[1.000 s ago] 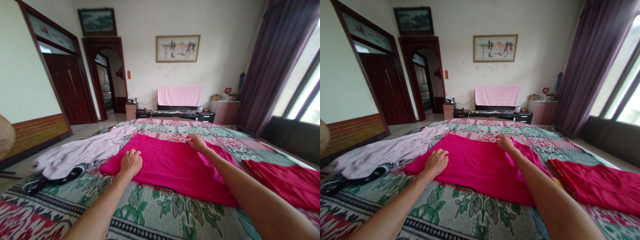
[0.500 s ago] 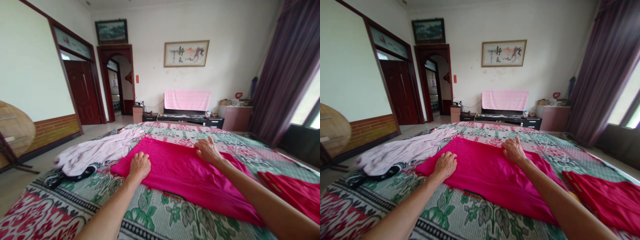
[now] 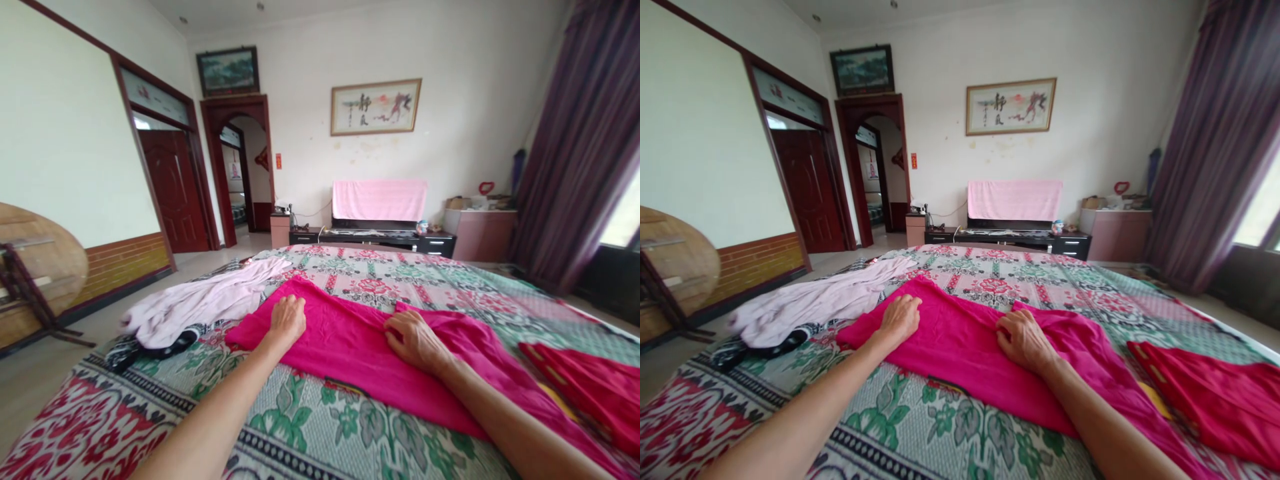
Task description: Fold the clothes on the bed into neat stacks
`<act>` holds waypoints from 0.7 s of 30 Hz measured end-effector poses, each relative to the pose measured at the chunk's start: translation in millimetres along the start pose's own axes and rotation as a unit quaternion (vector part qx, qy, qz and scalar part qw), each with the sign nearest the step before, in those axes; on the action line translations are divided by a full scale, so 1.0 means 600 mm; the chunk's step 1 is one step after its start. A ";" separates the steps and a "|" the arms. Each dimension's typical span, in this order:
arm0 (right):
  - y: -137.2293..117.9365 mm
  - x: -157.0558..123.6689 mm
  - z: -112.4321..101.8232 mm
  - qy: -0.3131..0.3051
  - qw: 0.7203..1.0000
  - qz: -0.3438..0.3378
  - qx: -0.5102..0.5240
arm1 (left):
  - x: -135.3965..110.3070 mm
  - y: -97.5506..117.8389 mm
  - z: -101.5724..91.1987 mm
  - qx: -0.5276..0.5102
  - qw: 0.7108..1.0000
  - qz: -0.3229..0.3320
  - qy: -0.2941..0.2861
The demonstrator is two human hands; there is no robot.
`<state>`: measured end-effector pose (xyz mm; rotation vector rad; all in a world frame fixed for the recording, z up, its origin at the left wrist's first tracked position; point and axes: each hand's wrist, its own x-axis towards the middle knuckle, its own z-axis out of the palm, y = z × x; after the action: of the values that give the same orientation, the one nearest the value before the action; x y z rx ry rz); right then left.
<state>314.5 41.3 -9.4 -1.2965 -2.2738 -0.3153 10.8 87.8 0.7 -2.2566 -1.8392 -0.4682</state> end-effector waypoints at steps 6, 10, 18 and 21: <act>-0.002 -0.003 0.000 0.010 1.000 0.016 0.019 | 0.092 0.036 0.005 -0.034 0.986 0.163 -0.010; -0.005 -0.004 -0.003 0.007 0.999 0.028 0.018 | 0.121 0.044 0.022 -0.033 0.975 0.208 -0.066; -0.005 -0.002 0.001 0.014 1.000 0.024 0.014 | 0.127 0.009 0.010 0.092 0.971 0.215 -0.044; -0.005 -0.002 0.001 0.015 1.000 0.023 0.009 | 0.122 -0.003 -0.002 0.120 0.973 0.191 -0.052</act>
<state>312.0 39.1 -10.3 -1.3241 -2.2143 -0.2949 22.1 154.5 28.0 -2.4149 -1.3615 -0.0604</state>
